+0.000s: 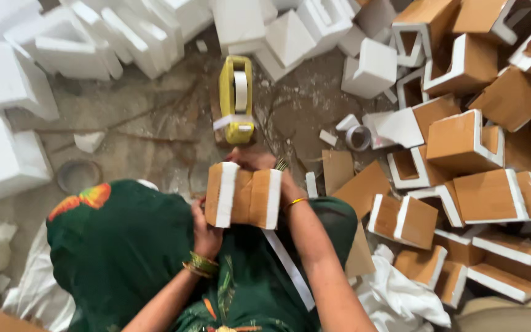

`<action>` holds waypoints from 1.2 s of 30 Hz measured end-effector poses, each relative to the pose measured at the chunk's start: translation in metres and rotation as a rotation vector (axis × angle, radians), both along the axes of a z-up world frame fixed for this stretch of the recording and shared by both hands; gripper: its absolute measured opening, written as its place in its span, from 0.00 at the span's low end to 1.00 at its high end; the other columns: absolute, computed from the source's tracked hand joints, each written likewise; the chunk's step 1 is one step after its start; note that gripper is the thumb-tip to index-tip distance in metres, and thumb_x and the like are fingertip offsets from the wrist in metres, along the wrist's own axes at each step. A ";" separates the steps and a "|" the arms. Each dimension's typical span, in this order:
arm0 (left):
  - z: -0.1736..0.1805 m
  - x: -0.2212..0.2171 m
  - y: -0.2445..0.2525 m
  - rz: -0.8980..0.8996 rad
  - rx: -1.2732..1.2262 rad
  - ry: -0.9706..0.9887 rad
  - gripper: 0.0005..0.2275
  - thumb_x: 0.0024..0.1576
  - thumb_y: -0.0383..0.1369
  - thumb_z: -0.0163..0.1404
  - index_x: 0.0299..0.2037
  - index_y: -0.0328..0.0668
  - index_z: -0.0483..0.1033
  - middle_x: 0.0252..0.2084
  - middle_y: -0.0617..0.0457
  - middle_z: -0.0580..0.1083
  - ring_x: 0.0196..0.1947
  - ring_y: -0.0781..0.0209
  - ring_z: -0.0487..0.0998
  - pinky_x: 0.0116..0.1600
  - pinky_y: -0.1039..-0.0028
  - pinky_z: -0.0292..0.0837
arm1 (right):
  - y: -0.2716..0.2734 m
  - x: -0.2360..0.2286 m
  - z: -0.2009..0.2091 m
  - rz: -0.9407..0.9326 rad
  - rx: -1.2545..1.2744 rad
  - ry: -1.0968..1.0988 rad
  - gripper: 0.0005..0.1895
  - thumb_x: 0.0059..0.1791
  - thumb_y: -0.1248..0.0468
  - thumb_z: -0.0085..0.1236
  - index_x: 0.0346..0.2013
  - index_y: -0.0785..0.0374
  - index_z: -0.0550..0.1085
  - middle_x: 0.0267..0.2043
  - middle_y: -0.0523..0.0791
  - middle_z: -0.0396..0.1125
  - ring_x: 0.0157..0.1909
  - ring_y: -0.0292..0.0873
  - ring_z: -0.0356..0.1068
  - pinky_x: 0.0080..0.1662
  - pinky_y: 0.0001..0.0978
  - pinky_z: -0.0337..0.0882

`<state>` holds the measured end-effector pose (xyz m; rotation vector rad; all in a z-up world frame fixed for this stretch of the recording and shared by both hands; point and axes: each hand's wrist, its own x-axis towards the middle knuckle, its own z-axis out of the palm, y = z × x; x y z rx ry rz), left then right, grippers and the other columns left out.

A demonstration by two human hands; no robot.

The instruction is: The person sits on the floor and assembles small cardboard boxes by inserting white foam inserts into the cardboard shells. They use a yellow tape dispenser to apply tape to the seams of the boxes, securing the foam and cardboard together. The person handles the boxes one at a time, picking up materials from the surrounding piles and placing the finished units aside.

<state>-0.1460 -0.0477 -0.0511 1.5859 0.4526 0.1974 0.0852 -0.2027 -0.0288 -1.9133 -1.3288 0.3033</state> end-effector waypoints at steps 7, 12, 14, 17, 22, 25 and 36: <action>0.091 0.024 0.062 -0.338 0.494 -0.658 0.19 0.56 0.23 0.52 0.60 0.43 0.74 0.55 0.46 0.73 0.55 0.48 0.76 0.58 0.66 0.75 | -0.052 -0.052 0.103 -0.251 -0.086 1.257 0.25 0.54 0.60 0.59 0.61 0.75 0.74 0.63 0.50 0.71 0.52 0.41 0.66 0.50 0.34 0.63; 0.125 0.021 0.068 -0.592 0.681 -0.991 0.20 0.52 0.25 0.53 0.57 0.49 0.77 0.57 0.47 0.73 0.54 0.47 0.77 0.56 0.62 0.77 | -0.067 -0.102 0.120 0.027 -0.034 1.477 0.62 0.32 0.64 0.80 0.73 0.57 0.50 0.61 0.45 0.65 0.60 0.38 0.65 0.60 0.36 0.68; 0.127 0.023 0.063 -0.586 0.758 -1.056 0.20 0.53 0.27 0.54 0.58 0.48 0.77 0.59 0.47 0.74 0.51 0.48 0.77 0.53 0.62 0.76 | -0.073 -0.119 0.123 -0.021 -0.098 1.378 0.65 0.30 0.65 0.80 0.75 0.60 0.49 0.59 0.44 0.65 0.61 0.39 0.66 0.61 0.34 0.68; 0.126 0.021 0.057 -0.596 0.791 -1.117 0.21 0.52 0.28 0.55 0.59 0.51 0.76 0.57 0.47 0.73 0.49 0.51 0.77 0.51 0.63 0.76 | -0.082 -0.131 0.125 -0.123 -0.135 1.348 0.60 0.29 0.68 0.79 0.70 0.63 0.55 0.51 0.43 0.67 0.55 0.40 0.68 0.57 0.33 0.70; 0.124 0.014 0.054 -0.598 0.761 -1.105 0.22 0.52 0.29 0.55 0.58 0.57 0.76 0.51 0.49 0.73 0.49 0.51 0.77 0.49 0.64 0.74 | -0.086 -0.135 0.092 -0.297 -0.088 1.365 0.37 0.37 0.70 0.73 0.58 0.67 0.68 0.41 0.43 0.68 0.45 0.38 0.68 0.48 0.28 0.69; 0.114 0.005 0.056 -0.622 0.705 -1.009 0.21 0.51 0.28 0.55 0.57 0.56 0.76 0.49 0.49 0.74 0.47 0.51 0.77 0.49 0.64 0.74 | -0.082 -0.134 0.065 -0.399 -0.084 1.381 0.21 0.49 0.65 0.67 0.54 0.71 0.72 0.40 0.43 0.67 0.42 0.37 0.66 0.44 0.27 0.66; 0.026 0.023 0.048 -0.494 0.197 -0.002 0.29 0.53 0.36 0.58 0.65 0.39 0.65 0.49 0.41 0.79 0.50 0.47 0.82 0.51 0.65 0.76 | -0.087 -0.100 0.093 -0.392 -0.171 0.939 0.28 0.48 0.59 0.62 0.61 0.58 0.67 0.55 0.45 0.69 0.54 0.39 0.70 0.52 0.32 0.75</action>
